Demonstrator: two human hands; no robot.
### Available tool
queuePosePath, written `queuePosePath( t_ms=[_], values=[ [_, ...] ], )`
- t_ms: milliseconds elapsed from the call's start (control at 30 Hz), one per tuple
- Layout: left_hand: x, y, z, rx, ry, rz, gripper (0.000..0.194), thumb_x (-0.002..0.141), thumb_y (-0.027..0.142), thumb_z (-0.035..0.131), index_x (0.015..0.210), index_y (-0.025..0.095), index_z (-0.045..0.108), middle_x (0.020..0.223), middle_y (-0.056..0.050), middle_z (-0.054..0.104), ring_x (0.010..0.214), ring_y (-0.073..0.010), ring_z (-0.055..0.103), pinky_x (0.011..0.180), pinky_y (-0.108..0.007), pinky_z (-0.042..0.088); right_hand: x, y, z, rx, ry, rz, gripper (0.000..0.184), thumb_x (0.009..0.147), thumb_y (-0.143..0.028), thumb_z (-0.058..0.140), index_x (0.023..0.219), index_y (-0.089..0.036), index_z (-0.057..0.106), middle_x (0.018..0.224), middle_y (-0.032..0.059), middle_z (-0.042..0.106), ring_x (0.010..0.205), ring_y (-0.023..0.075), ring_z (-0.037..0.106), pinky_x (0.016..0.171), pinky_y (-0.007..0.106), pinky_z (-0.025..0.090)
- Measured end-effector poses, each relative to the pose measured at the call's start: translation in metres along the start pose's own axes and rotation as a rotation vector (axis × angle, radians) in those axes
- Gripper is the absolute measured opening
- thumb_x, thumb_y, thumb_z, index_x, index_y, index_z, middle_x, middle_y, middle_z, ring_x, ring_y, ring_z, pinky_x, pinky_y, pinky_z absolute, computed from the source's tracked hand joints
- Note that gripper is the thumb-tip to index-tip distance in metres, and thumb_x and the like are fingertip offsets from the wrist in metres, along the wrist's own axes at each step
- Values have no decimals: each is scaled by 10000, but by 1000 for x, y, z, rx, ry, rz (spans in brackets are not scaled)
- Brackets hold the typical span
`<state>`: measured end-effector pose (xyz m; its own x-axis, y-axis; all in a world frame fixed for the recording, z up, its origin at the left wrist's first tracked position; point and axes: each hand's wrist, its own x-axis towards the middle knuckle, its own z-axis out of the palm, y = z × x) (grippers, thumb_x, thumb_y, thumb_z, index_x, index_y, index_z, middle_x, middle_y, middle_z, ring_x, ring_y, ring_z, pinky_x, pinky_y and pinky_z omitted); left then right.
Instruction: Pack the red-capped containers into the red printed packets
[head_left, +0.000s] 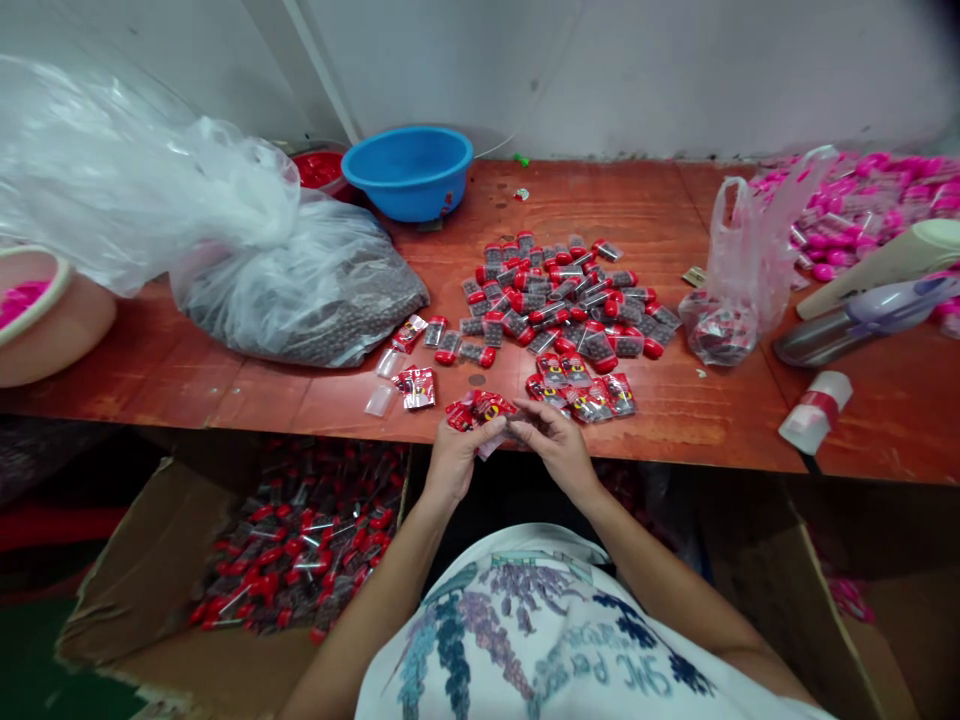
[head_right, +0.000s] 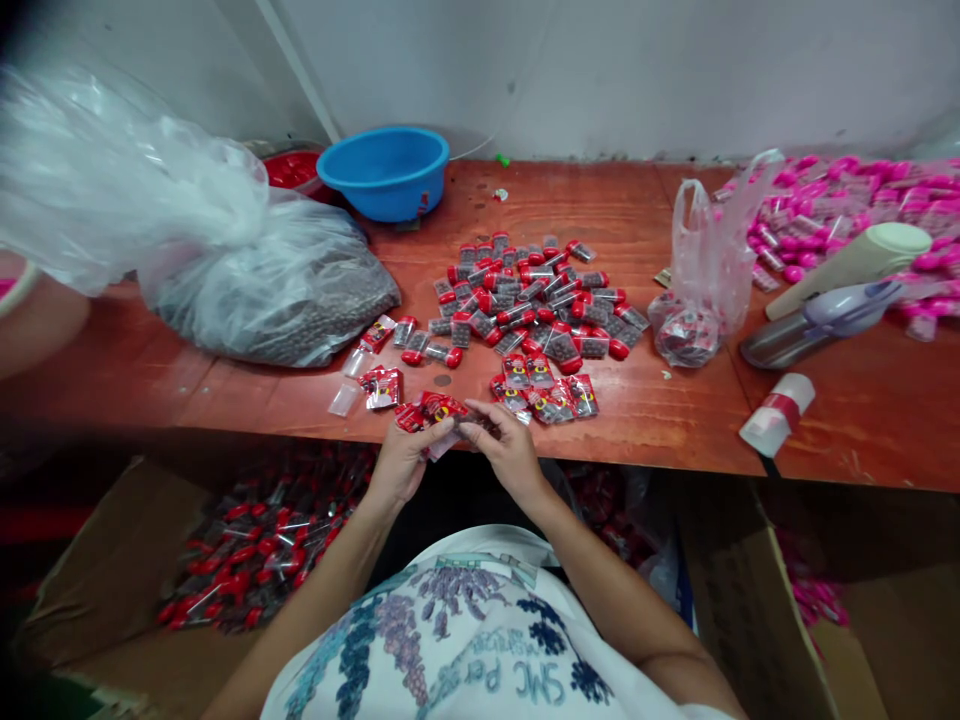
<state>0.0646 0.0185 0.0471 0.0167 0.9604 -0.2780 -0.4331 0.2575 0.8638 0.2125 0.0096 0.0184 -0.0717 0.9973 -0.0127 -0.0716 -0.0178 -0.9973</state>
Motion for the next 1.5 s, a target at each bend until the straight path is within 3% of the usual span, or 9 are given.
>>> queuePosePath(
  t_ms=[233, 400, 633, 767, 967, 1100, 1267, 1367, 1500],
  values=[
    [6, 6, -8, -94, 274, 55, 198, 603, 219, 797, 731, 128, 677, 663, 2, 663, 606, -118, 613, 646, -253, 515, -3, -4, -8, -36, -79, 32, 268, 784, -365, 668, 1023, -248, 698, 929, 30, 618, 744, 145, 582, 575, 242, 517],
    [-1, -4, -3, -108, 185, 14, 248, 620, 234, 791, 827, 135, 698, 763, -28, 702, 681, -142, 643, 688, -264, 521, -4, 0, -6, 72, -17, 140, 308, 755, -382, 687, 1021, -228, 695, 895, 25, 645, 699, 142, 577, 554, 246, 518],
    [-3, -4, 2, -42, 119, -23, 236, 564, 148, 806, 771, 140, 694, 738, -17, 698, 666, -144, 645, 687, -268, 528, -5, 3, -12, -36, -132, -53, 547, 751, -289, 710, 1272, -325, 548, 1101, 27, 552, 1024, 184, 555, 875, 321, 496],
    [-6, -8, 6, -7, 28, -117, 291, 558, 163, 814, 826, 134, 707, 786, -43, 716, 696, -169, 660, 697, -289, 534, -5, 4, -12, -57, -139, -49, 514, 770, -283, 684, 1263, -341, 553, 1110, 31, 502, 1030, 185, 541, 812, 300, 528],
    [-8, -14, 10, -25, 59, -124, 255, 596, 226, 811, 808, 123, 712, 784, -55, 722, 699, -164, 660, 691, -269, 525, -12, 9, -15, -11, -91, -51, 377, 781, -295, 679, 1155, -302, 635, 1065, 29, 530, 892, 159, 572, 703, 271, 540],
    [-1, -19, 12, 12, 56, -161, 382, 549, 216, 839, 893, 123, 701, 808, -60, 731, 711, -179, 673, 703, -290, 536, -10, 6, -41, -283, -56, -170, 377, 760, -350, 709, 1124, -279, 640, 1041, 35, 567, 914, 174, 577, 787, 305, 515],
    [23, -25, 10, 153, 82, -184, 722, 506, 193, 862, 1174, 152, 588, 930, -77, 727, 782, -198, 690, 764, -343, 547, 23, -11, -97, -782, 148, -387, 362, 790, -417, 667, 1124, -279, 646, 1134, 77, 560, 1098, 248, 515, 978, 426, 411],
    [38, -27, 11, 270, 63, -202, 811, 459, 178, 879, 1208, 166, 568, 1012, -101, 710, 844, -221, 687, 815, -377, 535, 45, -14, -112, -1003, 43, -417, 523, 787, -515, 631, 1251, -280, 570, 1271, 96, 526, 1172, 276, 474, 1003, 449, 382],
    [51, -27, 17, 316, -4, -224, 950, 406, 122, 885, 1279, 198, 520, 1107, -109, 684, 923, -233, 672, 885, -399, 501, 58, -7, -105, -1175, -189, -450, 722, 745, -651, 586, 1371, -323, 436, 1447, 59, 410, 1308, 334, 343, 1058, 509, 290]
  ],
)
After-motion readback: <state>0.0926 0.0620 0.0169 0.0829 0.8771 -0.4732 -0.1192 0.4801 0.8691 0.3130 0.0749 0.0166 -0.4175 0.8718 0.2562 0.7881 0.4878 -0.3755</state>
